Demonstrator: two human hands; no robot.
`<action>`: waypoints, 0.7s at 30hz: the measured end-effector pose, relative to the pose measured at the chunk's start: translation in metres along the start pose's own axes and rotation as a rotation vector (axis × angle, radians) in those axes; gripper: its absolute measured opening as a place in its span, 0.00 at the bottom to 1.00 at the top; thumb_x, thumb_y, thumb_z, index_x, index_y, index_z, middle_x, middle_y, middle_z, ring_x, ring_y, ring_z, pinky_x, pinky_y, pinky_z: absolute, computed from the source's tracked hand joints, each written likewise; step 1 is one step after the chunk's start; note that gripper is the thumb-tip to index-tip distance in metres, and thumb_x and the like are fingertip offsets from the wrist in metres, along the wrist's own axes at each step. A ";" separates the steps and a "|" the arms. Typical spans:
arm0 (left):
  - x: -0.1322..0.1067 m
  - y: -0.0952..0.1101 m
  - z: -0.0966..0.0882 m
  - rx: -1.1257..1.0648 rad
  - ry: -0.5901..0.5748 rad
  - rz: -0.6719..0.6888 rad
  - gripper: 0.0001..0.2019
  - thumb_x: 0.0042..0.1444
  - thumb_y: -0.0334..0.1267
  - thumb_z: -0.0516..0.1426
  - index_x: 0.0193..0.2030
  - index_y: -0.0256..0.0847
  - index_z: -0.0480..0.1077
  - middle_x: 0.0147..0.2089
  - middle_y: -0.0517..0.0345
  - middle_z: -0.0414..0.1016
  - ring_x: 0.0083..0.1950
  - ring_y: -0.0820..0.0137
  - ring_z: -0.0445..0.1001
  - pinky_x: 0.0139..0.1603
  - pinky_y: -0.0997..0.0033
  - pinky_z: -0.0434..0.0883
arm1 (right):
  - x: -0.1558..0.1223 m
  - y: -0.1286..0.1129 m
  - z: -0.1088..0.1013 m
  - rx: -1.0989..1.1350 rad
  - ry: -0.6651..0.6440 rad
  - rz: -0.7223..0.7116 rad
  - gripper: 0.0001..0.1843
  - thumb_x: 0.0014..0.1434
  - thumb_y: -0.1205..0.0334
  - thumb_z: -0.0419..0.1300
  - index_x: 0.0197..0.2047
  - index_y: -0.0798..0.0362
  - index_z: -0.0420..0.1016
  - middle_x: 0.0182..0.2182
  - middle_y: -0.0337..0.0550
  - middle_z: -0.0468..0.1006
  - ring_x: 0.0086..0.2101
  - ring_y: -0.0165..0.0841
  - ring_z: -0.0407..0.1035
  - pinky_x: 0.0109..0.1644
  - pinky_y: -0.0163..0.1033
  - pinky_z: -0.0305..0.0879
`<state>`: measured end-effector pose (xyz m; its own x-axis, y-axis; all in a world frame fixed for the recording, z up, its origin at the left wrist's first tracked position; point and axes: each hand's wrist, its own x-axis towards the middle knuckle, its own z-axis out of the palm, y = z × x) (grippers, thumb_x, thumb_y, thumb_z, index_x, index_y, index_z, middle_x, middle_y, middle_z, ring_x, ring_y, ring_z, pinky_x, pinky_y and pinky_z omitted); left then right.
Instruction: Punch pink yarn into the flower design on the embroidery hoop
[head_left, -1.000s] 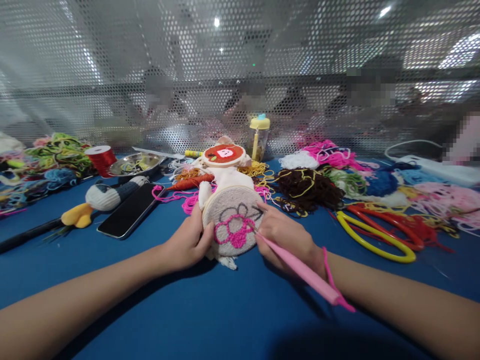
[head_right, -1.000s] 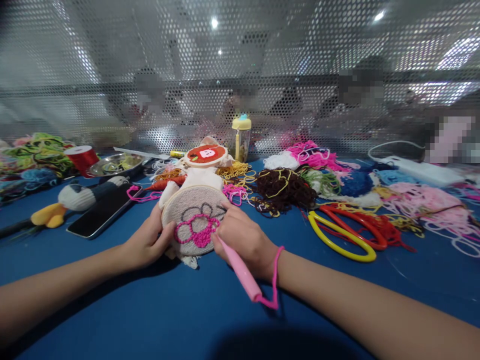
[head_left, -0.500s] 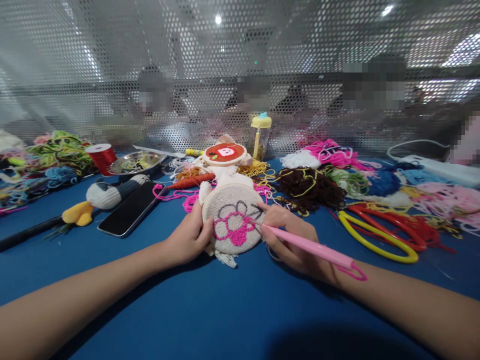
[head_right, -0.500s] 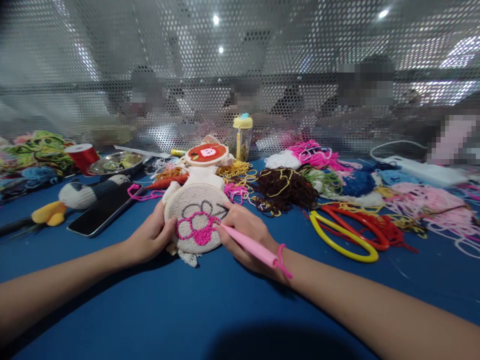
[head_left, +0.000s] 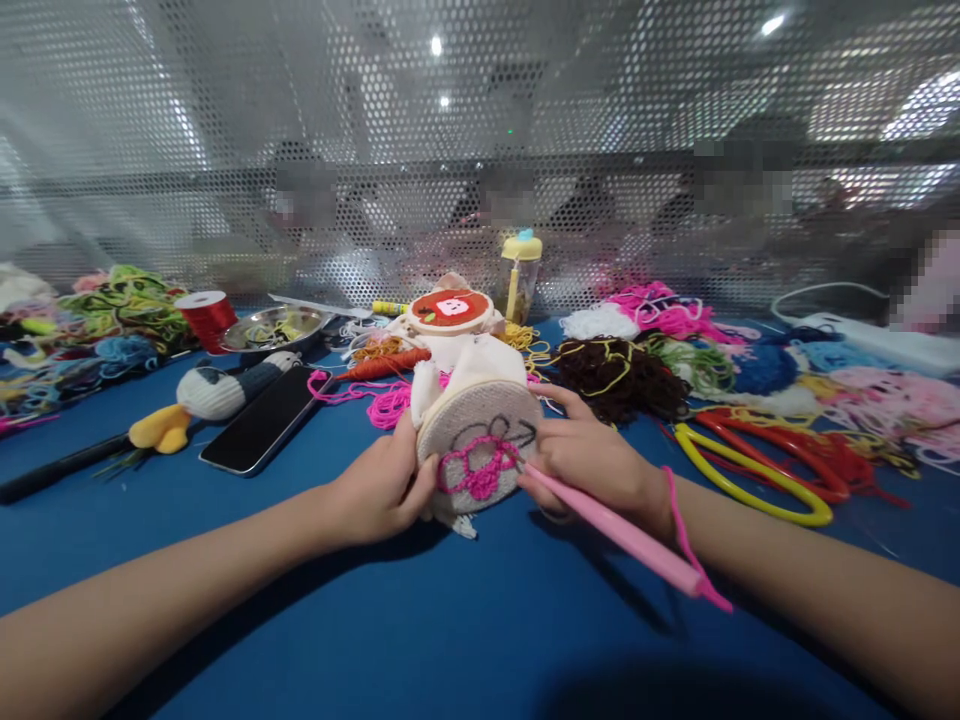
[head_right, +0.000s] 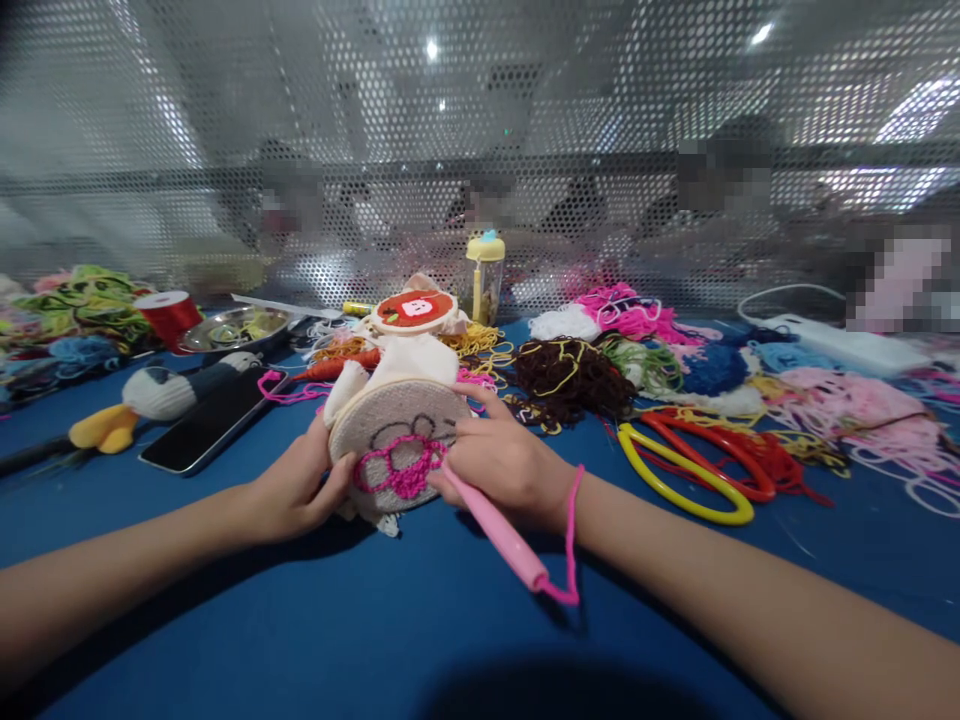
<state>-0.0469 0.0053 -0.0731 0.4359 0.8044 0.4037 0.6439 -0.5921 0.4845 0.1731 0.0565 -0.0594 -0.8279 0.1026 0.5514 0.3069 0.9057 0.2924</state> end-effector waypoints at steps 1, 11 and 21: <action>0.000 0.000 0.000 0.040 0.002 0.008 0.16 0.55 0.38 0.43 0.49 0.35 0.48 0.25 0.56 0.67 0.21 0.69 0.67 0.20 0.69 0.66 | 0.001 0.002 -0.002 0.018 0.019 -0.002 0.18 0.55 0.63 0.48 0.14 0.51 0.58 0.11 0.29 0.58 0.17 0.24 0.55 0.56 0.47 0.49; 0.000 0.002 -0.003 0.027 -0.051 -0.026 0.16 0.54 0.38 0.42 0.48 0.33 0.47 0.26 0.53 0.68 0.22 0.67 0.68 0.21 0.67 0.65 | -0.001 0.003 0.000 0.083 0.077 -0.039 0.16 0.53 0.67 0.47 0.15 0.51 0.58 0.12 0.32 0.60 0.19 0.25 0.55 0.50 0.42 0.59; 0.001 0.004 -0.005 -0.028 -0.034 0.038 0.13 0.54 0.38 0.45 0.45 0.35 0.52 0.34 0.49 0.69 0.30 0.66 0.69 0.30 0.63 0.68 | -0.004 -0.004 0.000 -0.101 -0.035 -0.090 0.14 0.59 0.71 0.43 0.32 0.59 0.69 0.20 0.41 0.69 0.25 0.28 0.60 0.42 0.44 0.54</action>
<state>-0.0473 0.0038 -0.0669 0.4815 0.7820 0.3957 0.6089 -0.6232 0.4908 0.1752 0.0520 -0.0626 -0.8696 0.0386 0.4923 0.2749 0.8660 0.4178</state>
